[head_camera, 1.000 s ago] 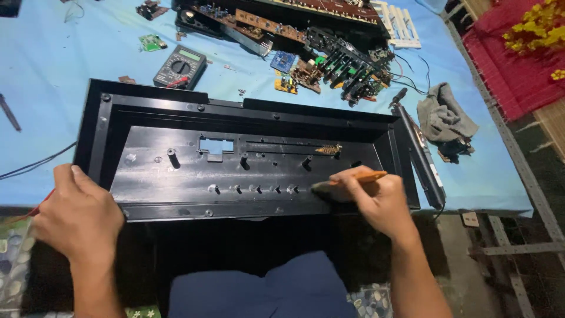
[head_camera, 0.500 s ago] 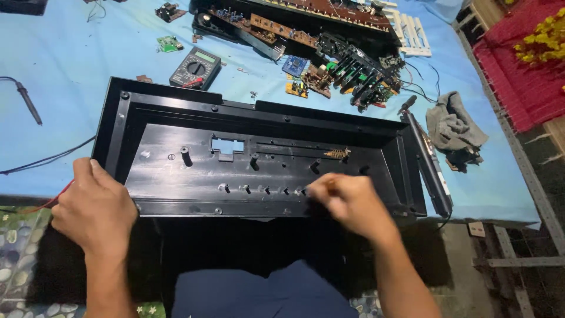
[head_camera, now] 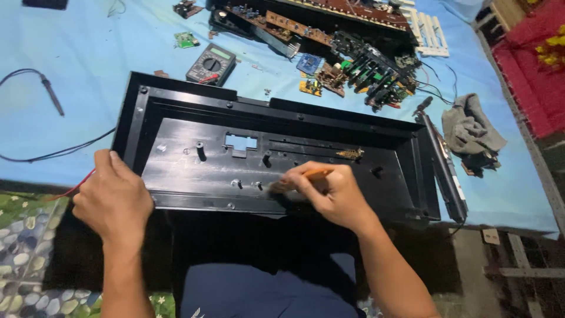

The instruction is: The person uses a small brush to clean the interior of a black electronic chassis. The person holds the chassis steady with one hand while sweeping the brush across the metal surface to remove dust and debris.

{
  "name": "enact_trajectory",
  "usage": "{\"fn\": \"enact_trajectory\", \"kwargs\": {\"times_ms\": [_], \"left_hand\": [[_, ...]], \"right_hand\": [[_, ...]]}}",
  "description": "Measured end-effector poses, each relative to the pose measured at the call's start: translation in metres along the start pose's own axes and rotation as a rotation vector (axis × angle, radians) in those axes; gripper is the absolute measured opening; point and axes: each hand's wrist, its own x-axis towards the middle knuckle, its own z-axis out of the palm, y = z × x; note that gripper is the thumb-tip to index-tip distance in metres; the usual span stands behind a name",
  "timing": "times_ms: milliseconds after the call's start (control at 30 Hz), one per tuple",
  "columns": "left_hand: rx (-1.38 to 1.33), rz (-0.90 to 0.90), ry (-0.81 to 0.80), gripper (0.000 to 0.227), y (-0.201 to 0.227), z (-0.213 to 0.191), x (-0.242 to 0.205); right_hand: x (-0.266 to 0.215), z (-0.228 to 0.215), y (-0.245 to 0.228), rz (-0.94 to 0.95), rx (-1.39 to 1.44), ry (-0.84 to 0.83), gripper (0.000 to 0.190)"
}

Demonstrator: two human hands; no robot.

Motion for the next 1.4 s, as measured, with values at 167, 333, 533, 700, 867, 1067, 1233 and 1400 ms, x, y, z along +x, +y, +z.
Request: {"fn": "enact_trajectory", "kwargs": {"times_ms": [167, 333, 533, 700, 867, 1067, 1233, 1400], "left_hand": [[-0.011, -0.011, -0.028, 0.022, 0.002, -0.002, 0.001], [-0.014, -0.029, -0.018, 0.022, 0.002, -0.004, -0.001], [-0.058, -0.029, -0.034, 0.022, 0.004, -0.002, 0.000], [-0.033, -0.022, -0.017, 0.020, 0.004, 0.001, 0.002], [-0.066, -0.041, -0.053, 0.021, 0.007, -0.003, 0.003], [-0.115, -0.048, -0.043, 0.020, 0.007, -0.006, 0.002], [-0.191, -0.056, -0.091, 0.031, 0.005, -0.016, 0.000], [-0.200, -0.053, -0.086, 0.031, 0.007, -0.019, 0.000]], "right_hand": [[0.019, 0.021, 0.008, -0.102, -0.073, -0.123, 0.020], [0.038, 0.031, -0.010, -0.136, 0.154, -0.158, 0.029], [0.058, 0.063, 0.000, -0.213, 0.063, -0.202, 0.020], [0.073, 0.056, -0.033, -0.044, 0.367, -0.133, 0.025], [0.080, 0.069, -0.007, -0.118, 0.108, -0.110, 0.022], [0.086, 0.077, -0.003, -0.026, 0.202, -0.108, 0.022], [0.098, 0.076, -0.006, -0.275, -0.052, 0.160, 0.022], [0.096, 0.078, 0.011, -0.194, 0.020, 0.041, 0.022]]}}
